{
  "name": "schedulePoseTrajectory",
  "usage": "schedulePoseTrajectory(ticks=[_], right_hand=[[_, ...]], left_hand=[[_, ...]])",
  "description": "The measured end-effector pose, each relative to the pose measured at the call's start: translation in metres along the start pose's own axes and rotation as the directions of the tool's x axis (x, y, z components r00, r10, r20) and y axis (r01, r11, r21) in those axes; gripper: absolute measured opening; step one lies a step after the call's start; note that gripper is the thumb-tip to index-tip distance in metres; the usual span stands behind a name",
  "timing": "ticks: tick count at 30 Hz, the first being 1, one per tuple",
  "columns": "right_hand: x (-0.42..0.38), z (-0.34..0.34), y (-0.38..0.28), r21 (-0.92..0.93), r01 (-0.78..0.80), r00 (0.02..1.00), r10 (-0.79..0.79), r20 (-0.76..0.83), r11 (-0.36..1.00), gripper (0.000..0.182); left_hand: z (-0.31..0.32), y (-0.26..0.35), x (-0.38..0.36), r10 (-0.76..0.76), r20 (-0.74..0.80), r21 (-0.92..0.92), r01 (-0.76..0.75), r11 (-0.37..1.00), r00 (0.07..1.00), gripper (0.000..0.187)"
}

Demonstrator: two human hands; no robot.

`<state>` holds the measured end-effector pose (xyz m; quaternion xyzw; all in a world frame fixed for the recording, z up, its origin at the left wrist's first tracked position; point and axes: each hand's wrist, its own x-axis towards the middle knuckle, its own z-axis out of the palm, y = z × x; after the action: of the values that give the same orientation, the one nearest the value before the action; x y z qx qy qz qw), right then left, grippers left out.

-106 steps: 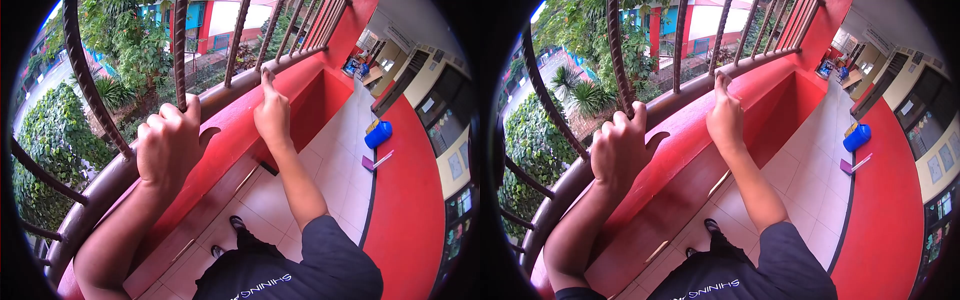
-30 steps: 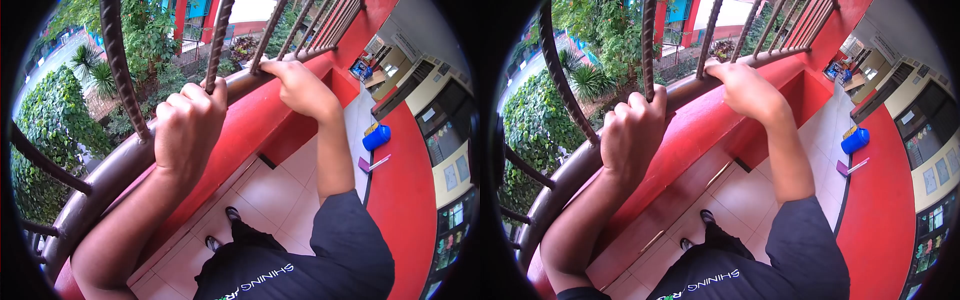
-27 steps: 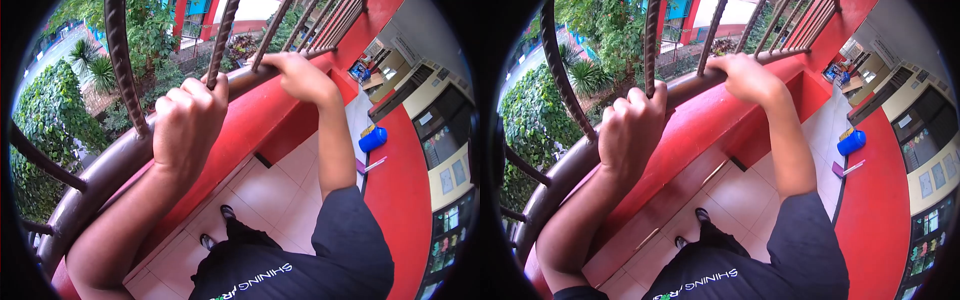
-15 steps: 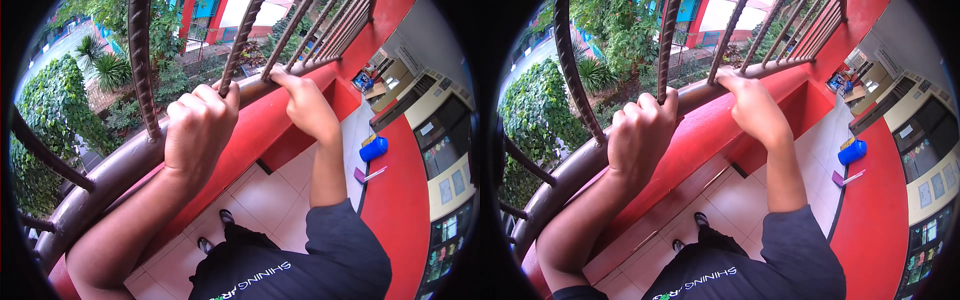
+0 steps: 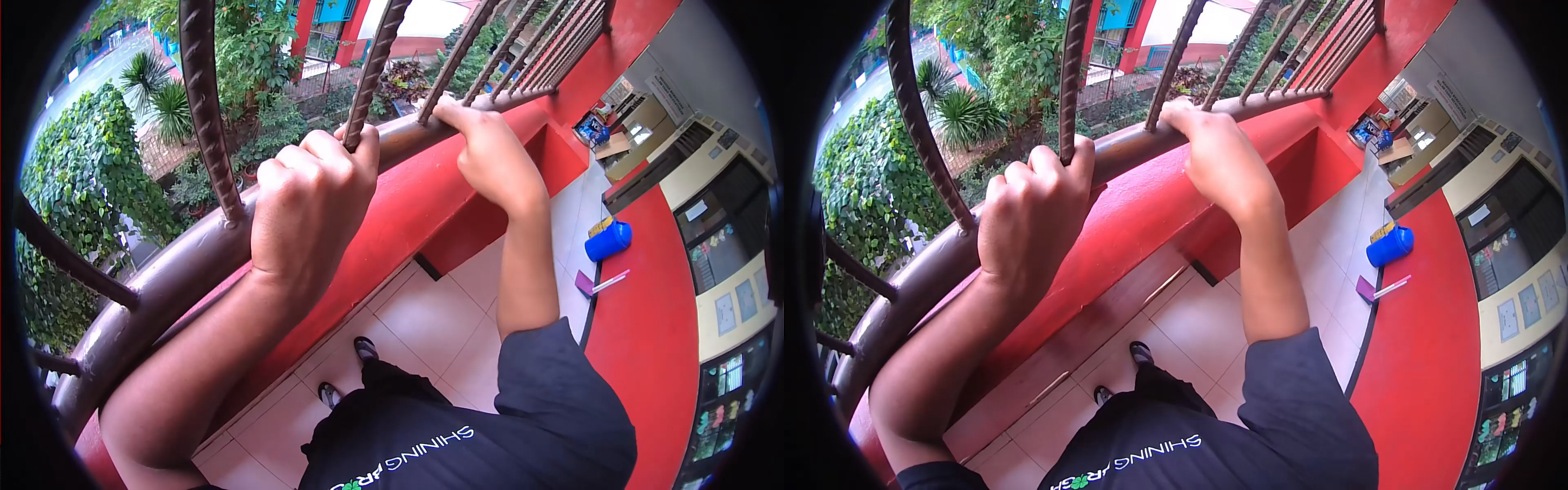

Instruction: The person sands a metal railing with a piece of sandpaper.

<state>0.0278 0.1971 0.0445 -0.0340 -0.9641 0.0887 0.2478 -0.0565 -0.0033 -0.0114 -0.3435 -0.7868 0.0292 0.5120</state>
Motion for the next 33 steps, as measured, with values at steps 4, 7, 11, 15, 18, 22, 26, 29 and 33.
schedulePoseTrajectory(ticks=[4,7,11,15,18,22,26,29,33], right_hand=[[-0.002,0.000,0.005,0.012,0.084,0.996,-0.083,-0.024,0.996,0.052],[0.018,-0.003,0.002,-0.022,-0.120,0.980,0.122,0.156,0.993,0.039],[0.005,0.006,0.010,0.035,0.151,0.988,-0.149,-0.040,0.988,0.031],[0.019,0.011,0.011,0.001,-0.017,0.999,0.017,0.046,1.000,0.038],[0.001,0.001,-0.002,0.016,0.027,0.999,-0.027,0.032,1.000,0.051],[-0.009,0.007,0.003,0.042,0.023,1.000,-0.022,-0.016,0.999,0.058],[-0.007,0.004,0.010,0.038,0.002,1.000,-0.002,-0.010,0.999,0.065],[-0.030,0.003,-0.006,-0.008,-0.036,0.999,0.036,0.003,0.999,0.065],[-0.005,0.013,0.008,-0.008,0.003,0.997,-0.004,-0.078,1.000,0.065]], left_hand=[[0.002,-0.001,0.001,-0.004,0.004,0.037,0.004,0.999,1.000,0.017],[-0.003,-0.001,0.002,-0.003,0.006,0.015,0.002,1.000,1.000,0.016],[-0.001,-0.001,0.000,0.003,0.047,0.027,-0.004,1.000,0.999,0.005],[0.000,-0.001,0.000,0.001,0.023,-0.004,0.000,1.000,1.000,0.016],[-0.002,-0.001,0.001,0.007,0.014,0.004,-0.007,1.000,1.000,0.015],[0.000,-0.001,0.000,0.009,0.019,0.035,-0.009,0.999,1.000,0.015],[-0.001,-0.002,0.001,0.012,0.004,-0.001,-0.012,1.000,1.000,0.015],[-0.003,-0.002,0.001,0.005,0.014,0.045,-0.006,0.999,1.000,0.014],[-0.002,0.000,0.000,0.007,0.015,0.007,-0.007,1.000,1.000,0.013]])
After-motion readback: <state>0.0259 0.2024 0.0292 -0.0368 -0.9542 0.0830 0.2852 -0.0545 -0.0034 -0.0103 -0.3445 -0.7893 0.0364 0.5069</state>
